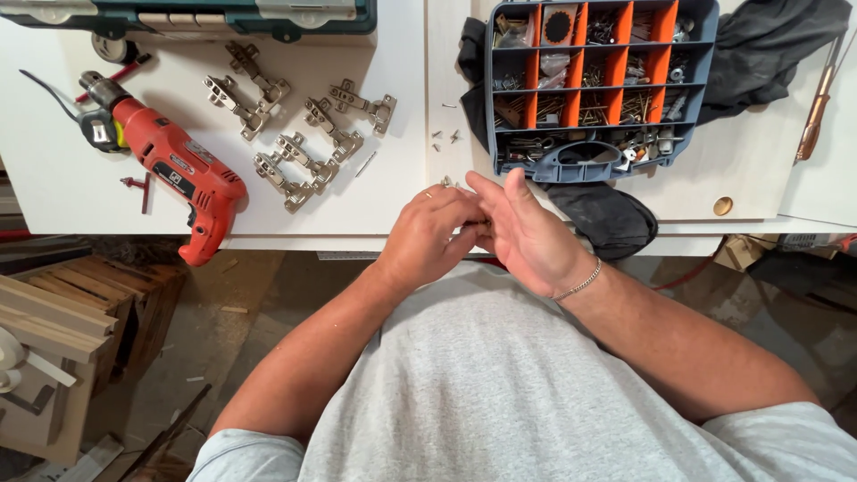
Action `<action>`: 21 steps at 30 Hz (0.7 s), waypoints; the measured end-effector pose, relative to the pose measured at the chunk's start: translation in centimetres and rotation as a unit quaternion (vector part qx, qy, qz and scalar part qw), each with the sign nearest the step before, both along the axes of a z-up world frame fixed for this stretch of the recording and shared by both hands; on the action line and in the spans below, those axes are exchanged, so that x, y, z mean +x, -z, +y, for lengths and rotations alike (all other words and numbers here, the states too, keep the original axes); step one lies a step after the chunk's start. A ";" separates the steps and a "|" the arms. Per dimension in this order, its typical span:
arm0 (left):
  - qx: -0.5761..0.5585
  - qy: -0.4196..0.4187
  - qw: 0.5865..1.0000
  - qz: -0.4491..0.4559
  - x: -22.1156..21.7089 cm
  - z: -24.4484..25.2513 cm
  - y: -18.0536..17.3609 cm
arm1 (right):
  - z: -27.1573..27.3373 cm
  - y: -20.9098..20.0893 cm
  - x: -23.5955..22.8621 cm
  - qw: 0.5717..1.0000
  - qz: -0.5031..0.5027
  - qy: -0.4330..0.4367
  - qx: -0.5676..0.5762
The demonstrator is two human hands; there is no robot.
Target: Sorting small screws and hardware components in an organizer box
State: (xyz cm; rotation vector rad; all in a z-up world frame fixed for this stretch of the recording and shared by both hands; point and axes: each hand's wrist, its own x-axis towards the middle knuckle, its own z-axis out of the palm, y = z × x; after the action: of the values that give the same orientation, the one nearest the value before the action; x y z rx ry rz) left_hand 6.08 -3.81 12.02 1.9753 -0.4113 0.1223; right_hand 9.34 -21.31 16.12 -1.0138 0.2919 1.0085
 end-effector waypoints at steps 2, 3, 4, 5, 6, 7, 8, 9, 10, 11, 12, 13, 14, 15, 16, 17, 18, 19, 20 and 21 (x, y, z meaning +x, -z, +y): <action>0.029 -0.019 0.999 -0.035 0.2 -0.1 -0.3 | 0.9 -1.0 0.2 0.999 0.017 0.030 0.002; 0.058 -0.039 0.995 -0.070 0.3 -0.1 -0.4 | 1.4 -1.5 0.3 0.998 0.035 0.058 0.003; 0.059 -0.039 0.995 -0.071 0.4 -0.1 -0.5 | 1.6 -1.5 0.5 0.998 0.033 0.058 0.003; 0.077 -0.057 0.992 -0.085 0.4 -0.1 -0.5 | 1.9 -1.6 0.6 0.996 0.035 0.083 0.007; 0.095 -0.075 0.988 -0.099 0.4 -0.2 -0.5 | 2.1 -1.6 0.7 0.993 0.037 0.108 0.009; 0.094 -0.075 0.988 -0.099 0.2 -0.1 -0.5 | 1.5 0.8 0.5 0.993 0.037 0.107 0.009; 0.070 -0.094 0.992 -0.054 0.3 0.0 -0.6 | 0.9 3.2 0.5 0.993 0.045 0.113 -0.011; 0.045 -0.113 0.993 -0.008 0.3 0.1 -0.7 | 0.3 5.5 0.4 0.991 0.054 0.119 -0.030; 0.045 -0.112 0.993 -0.011 0.4 0.0 -1.4 | 0.4 5.5 0.2 0.991 0.052 0.120 -0.029; -0.035 -0.151 0.982 0.110 0.5 -0.2 -2.1 | 0.6 5.5 -0.1 0.991 0.061 0.114 -0.032; -0.114 -0.187 0.948 0.229 0.6 -0.4 -2.8 | 0.8 5.5 -0.4 0.991 0.072 0.109 -0.034; -0.113 -0.186 0.949 0.228 0.7 -0.4 -2.7 | 0.9 4.9 -0.3 0.991 0.071 0.110 -0.033; -0.162 -0.194 0.935 0.250 0.8 -0.4 -2.6 | 0.9 4.3 -0.3 0.992 0.071 0.099 -0.023; -0.210 -0.200 0.918 0.271 0.9 -0.6 -2.5 | 0.8 3.7 -0.3 0.994 0.071 0.087 -0.014; -0.210 -0.198 0.919 0.270 1.0 -0.7 -2.6 | 0.7 4.1 -0.3 0.993 0.069 0.089 -0.014; -0.246 -0.193 0.906 0.284 1.1 -0.9 -2.6 | 0.6 4.5 -0.4 0.992 0.074 0.099 -0.007; -0.282 -0.187 0.893 0.296 1.3 -1.0 -2.7 | 0.4 4.9 -0.4 0.991 0.077 0.109 0.001; -0.282 -0.185 0.894 0.295 1.4 -1.4 -2.7 | 0.5 4.6 -0.1 0.991 0.074 0.111 0.001; -0.324 -0.179 0.876 0.310 1.5 -1.7 -2.7 | 0.6 4.4 0.0 0.992 0.065 0.111 -0.011; -0.366 -0.172 0.855 0.325 1.5 -2.1 -2.6 | 0.7 4.1 0.2 0.992 0.055 0.111 -0.023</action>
State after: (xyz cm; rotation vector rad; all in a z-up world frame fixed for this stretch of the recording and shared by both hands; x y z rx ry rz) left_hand 7.58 -5.88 14.66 1.1992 0.3995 -0.1507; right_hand 9.54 -20.66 11.97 -0.9460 0.5103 0.8586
